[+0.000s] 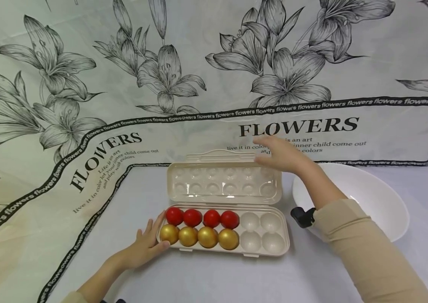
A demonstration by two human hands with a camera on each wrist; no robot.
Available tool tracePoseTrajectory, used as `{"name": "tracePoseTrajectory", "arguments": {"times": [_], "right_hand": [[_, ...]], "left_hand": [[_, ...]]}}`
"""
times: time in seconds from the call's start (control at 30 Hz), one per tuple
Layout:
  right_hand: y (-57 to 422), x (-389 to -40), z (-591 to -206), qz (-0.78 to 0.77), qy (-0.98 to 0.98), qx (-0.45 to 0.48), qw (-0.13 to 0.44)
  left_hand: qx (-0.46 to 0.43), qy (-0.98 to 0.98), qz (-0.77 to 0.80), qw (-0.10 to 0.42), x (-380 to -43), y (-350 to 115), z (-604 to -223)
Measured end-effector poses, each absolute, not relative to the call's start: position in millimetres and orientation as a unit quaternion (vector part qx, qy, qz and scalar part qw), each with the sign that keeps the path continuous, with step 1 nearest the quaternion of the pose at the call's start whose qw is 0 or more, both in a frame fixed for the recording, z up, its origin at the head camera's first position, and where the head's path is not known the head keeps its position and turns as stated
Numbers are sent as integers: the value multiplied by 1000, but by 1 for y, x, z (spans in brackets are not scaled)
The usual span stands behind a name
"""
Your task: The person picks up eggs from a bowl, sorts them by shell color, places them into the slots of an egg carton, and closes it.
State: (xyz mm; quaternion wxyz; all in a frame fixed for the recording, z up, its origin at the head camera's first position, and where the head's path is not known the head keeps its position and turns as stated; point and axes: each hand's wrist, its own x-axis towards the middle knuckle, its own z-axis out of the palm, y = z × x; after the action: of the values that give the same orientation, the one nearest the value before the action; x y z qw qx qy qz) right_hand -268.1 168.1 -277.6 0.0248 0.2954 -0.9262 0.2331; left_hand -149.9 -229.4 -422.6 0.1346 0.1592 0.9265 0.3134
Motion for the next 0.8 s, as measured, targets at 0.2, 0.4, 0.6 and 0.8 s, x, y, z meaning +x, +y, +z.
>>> {"name": "tracePoseTrajectory", "arguments": {"times": [0.2, 0.4, 0.6, 0.8], "right_hand": [[165, -265, -284, 250, -921, 298, 11], [161, -264, -292, 268, -916, 297, -7], [159, -262, -293, 287, -912, 294, -13], [158, -255, -293, 277, -915, 293, 7]], "left_hand": [[158, 926, 315, 137, -150, -229, -423], [159, 925, 314, 140, -149, -229, -423], [158, 925, 316, 139, -149, -230, -421], [158, 924, 319, 142, -149, -230, -421]]}}
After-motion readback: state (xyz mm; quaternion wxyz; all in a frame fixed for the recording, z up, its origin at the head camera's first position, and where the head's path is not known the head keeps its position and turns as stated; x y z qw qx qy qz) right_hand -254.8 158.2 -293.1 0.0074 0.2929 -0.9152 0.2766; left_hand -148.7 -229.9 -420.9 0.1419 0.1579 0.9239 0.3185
